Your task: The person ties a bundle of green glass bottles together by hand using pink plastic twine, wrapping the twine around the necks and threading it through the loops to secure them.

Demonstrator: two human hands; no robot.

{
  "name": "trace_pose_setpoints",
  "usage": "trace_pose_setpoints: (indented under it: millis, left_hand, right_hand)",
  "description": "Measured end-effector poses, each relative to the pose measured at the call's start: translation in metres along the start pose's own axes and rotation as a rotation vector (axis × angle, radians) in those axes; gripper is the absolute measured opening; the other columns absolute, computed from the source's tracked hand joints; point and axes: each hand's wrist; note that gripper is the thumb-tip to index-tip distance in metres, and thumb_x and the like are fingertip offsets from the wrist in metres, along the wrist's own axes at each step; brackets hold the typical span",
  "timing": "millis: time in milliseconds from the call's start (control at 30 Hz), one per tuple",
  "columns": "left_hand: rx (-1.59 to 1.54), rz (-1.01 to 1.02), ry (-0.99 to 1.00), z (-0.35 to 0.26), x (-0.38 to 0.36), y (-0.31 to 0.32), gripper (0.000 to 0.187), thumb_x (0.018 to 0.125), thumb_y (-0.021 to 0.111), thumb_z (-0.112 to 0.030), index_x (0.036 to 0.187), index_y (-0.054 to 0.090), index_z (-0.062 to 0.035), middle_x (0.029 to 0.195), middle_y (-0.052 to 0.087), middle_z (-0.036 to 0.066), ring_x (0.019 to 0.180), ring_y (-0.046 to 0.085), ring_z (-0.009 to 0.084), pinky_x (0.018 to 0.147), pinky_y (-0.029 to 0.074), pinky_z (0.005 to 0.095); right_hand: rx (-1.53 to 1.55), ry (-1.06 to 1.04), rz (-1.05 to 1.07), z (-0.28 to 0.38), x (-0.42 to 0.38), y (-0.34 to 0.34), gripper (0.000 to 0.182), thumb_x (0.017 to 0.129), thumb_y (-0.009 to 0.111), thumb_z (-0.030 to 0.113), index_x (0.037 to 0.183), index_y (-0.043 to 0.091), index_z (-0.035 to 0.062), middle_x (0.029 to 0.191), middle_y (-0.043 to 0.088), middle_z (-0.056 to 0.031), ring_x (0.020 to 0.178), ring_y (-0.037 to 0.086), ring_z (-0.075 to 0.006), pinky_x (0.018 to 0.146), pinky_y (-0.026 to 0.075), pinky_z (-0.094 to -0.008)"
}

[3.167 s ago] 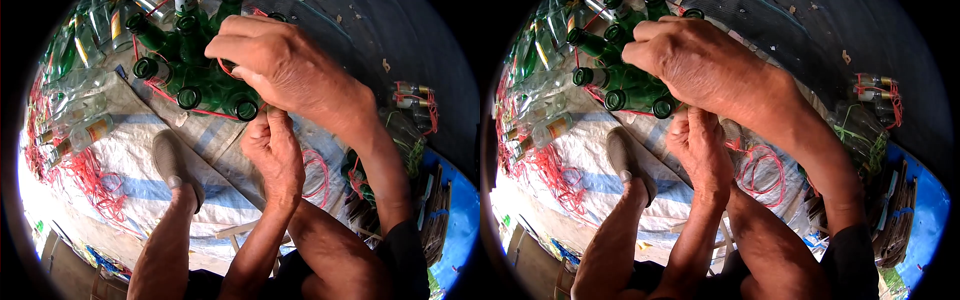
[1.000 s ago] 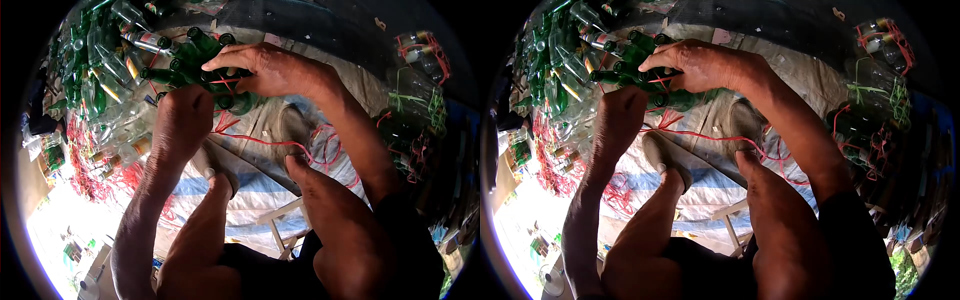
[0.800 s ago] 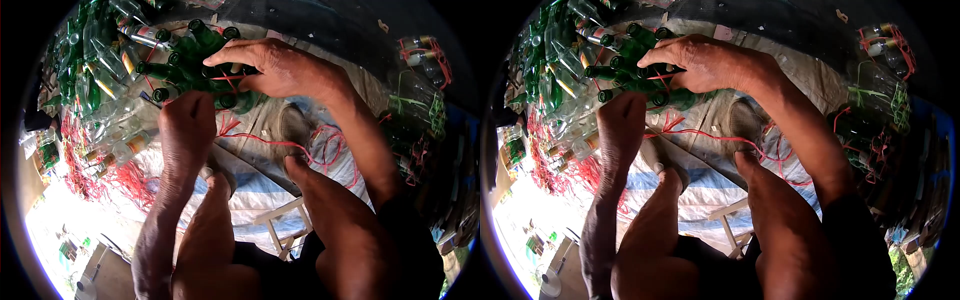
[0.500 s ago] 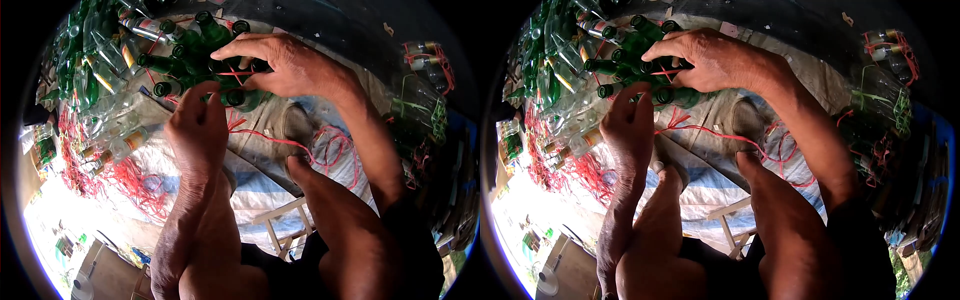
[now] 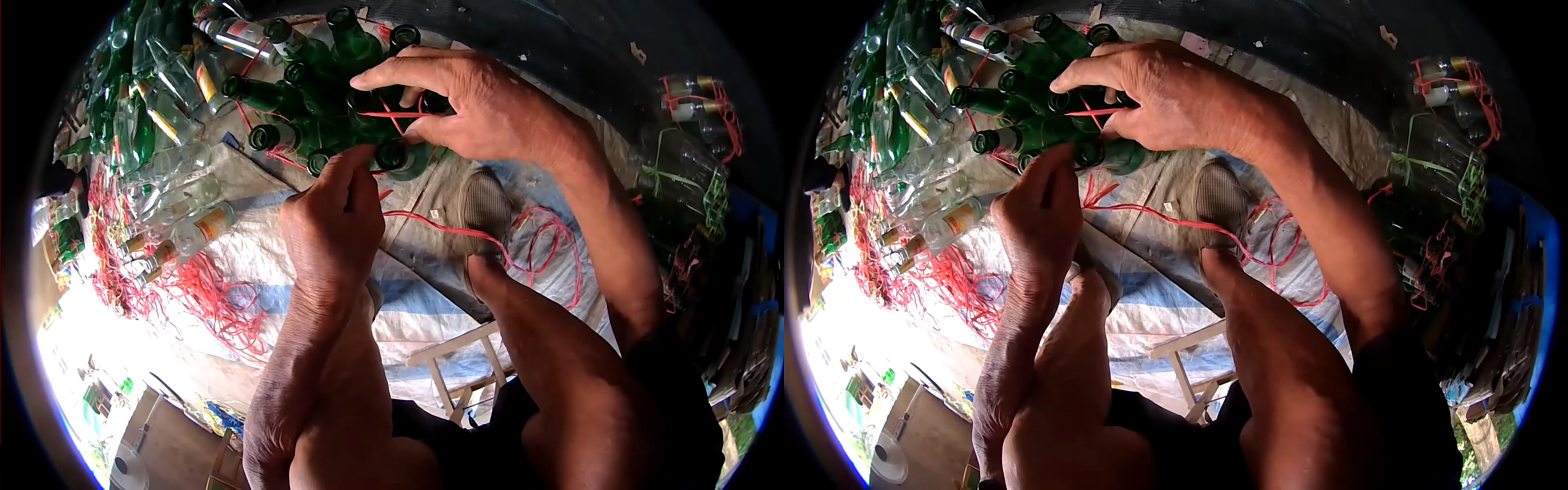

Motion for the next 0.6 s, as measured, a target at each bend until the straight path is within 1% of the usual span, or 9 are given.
trace_pose_setpoints:
  millis: [33,133,200,333,433,600]
  left_hand:
    - [-0.025,0.003,-0.021,0.000,0.000,-0.001,0.018,0.096,0.067,-0.005,0.107,0.079,-0.0115,0.077,0.075,0.015,0.067,0.076,0.0244,0.060,0.056,0.0335]
    - [-0.095,0.015,-0.077,0.001,-0.001,-0.001,0.017,0.096,0.068,-0.006,0.108,0.079,-0.0104,0.078,0.075,0.015,0.069,0.075,0.0176,0.062,0.055,0.0301]
    - [-0.135,0.027,-0.102,0.002,0.000,-0.002,0.016,0.097,0.069,-0.006,0.108,0.079,-0.0100,0.080,0.076,0.014,0.071,0.074,0.0134,0.063,0.054,0.0280]
    - [-0.180,0.037,-0.121,0.002,-0.002,-0.004,0.016,0.098,0.069,-0.006,0.111,0.079,-0.0082,0.082,0.078,0.013,0.071,0.073,0.0106,0.063,0.054,0.0269]
    - [-0.169,0.042,-0.124,0.001,-0.008,-0.007,0.018,0.098,0.069,-0.005,0.113,0.079,-0.0067,0.083,0.078,0.013,0.074,0.073,0.0092,0.065,0.055,0.0262]
    - [-0.162,0.028,-0.087,0.005,-0.017,-0.009,0.021,0.096,0.069,-0.001,0.114,0.079,-0.0043,0.085,0.078,0.012,0.078,0.073,0.0083,0.069,0.056,0.0246]
  right_hand:
    - [0.004,-0.015,-0.009,0.000,0.000,0.001,0.053,0.084,0.080,0.006,0.134,0.067,0.0134,0.116,0.070,-0.0126,0.108,0.069,-0.0321,0.093,0.056,-0.0421]
    - [-0.029,0.029,0.016,0.002,-0.001,-0.002,0.054,0.082,0.081,0.005,0.134,0.067,0.0136,0.115,0.070,-0.0126,0.108,0.069,-0.0319,0.094,0.055,-0.0417]
    - [-0.013,0.010,0.010,0.001,0.000,-0.002,0.054,0.082,0.081,0.005,0.134,0.067,0.0134,0.114,0.070,-0.0124,0.107,0.069,-0.0318,0.093,0.056,-0.0412]
    - [-0.018,-0.030,-0.006,-0.003,-0.001,0.000,0.054,0.082,0.082,0.006,0.134,0.067,0.0134,0.112,0.069,-0.0119,0.104,0.069,-0.0313,0.090,0.056,-0.0405]
    - [-0.043,0.033,0.046,0.000,-0.002,0.000,0.066,0.082,0.077,-0.005,0.142,0.063,0.0157,0.122,0.067,-0.0078,0.101,0.068,-0.0204,0.092,0.057,-0.0355]
    - [-0.046,0.031,0.056,-0.001,-0.002,-0.001,0.065,0.080,0.076,-0.006,0.141,0.064,0.0132,0.121,0.068,-0.0083,0.104,0.066,-0.0213,0.094,0.056,-0.0341]
Point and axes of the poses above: each hand's wrist, its own x-axis towards the middle knuckle, its own y-axis out of the palm, z = x × y
